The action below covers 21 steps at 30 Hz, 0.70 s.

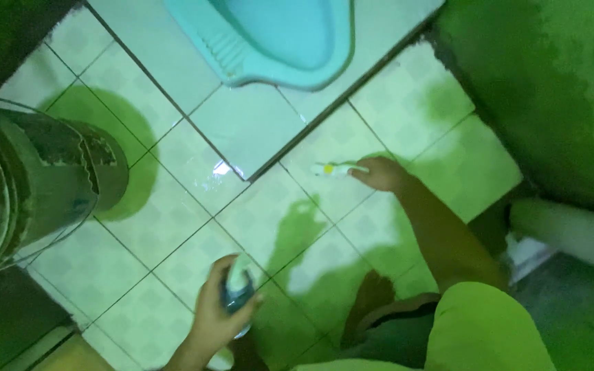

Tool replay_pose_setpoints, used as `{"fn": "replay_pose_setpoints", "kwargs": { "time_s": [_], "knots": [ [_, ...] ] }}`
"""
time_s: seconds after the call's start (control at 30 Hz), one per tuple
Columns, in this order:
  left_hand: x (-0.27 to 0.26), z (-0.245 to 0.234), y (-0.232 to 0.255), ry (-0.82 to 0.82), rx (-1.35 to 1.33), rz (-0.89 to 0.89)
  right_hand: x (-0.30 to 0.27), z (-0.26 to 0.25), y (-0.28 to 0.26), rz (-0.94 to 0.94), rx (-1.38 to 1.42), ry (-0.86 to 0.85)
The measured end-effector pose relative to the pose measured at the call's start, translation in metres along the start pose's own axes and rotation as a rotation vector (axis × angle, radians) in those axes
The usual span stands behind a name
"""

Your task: The person scrubs the tiled bathroom floor using a brush and liquid soap, then rinses the area by pouring water from a pink scoop. They repeat the scrubbing and rinsing process on different sections of the floor.

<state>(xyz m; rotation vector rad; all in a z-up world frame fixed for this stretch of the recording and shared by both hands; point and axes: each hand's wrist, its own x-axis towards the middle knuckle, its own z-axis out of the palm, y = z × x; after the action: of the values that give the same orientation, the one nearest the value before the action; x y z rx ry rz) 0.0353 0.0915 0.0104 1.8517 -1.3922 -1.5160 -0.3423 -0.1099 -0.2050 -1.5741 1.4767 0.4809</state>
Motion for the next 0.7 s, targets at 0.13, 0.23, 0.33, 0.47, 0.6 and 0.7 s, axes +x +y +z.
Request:
{"fn": "replay_pose_setpoints", "kwargs": {
  "time_s": [0.13, 0.23, 0.33, 0.47, 0.6, 0.7],
  "knots": [
    [-0.013, 0.006, -0.006, 0.147, -0.257, -0.117, -0.02, -0.02, -0.024, -0.014, -0.019, -0.079],
    [-0.009, 0.017, 0.021, 0.054, -0.221, -0.145, -0.025, -0.019, -0.023, -0.006, 0.003, -0.093],
    [-0.001, 0.025, 0.068, -0.128, -0.07, -0.24, -0.039, -0.02, -0.022, 0.062, 0.096, -0.105],
    [0.007, 0.033, 0.102, -0.33, -0.06, -0.02, -0.059, -0.019, -0.02, 0.109, 0.118, -0.124],
    [0.022, 0.039, 0.084, -0.286, 0.013, 0.115, -0.058, -0.006, 0.005, 0.108, 0.154, -0.067],
    [0.015, 0.035, 0.062, -0.159, -0.089, 0.237, -0.092, -0.015, -0.003, 0.064, 0.055, -0.046]
  ]
}}
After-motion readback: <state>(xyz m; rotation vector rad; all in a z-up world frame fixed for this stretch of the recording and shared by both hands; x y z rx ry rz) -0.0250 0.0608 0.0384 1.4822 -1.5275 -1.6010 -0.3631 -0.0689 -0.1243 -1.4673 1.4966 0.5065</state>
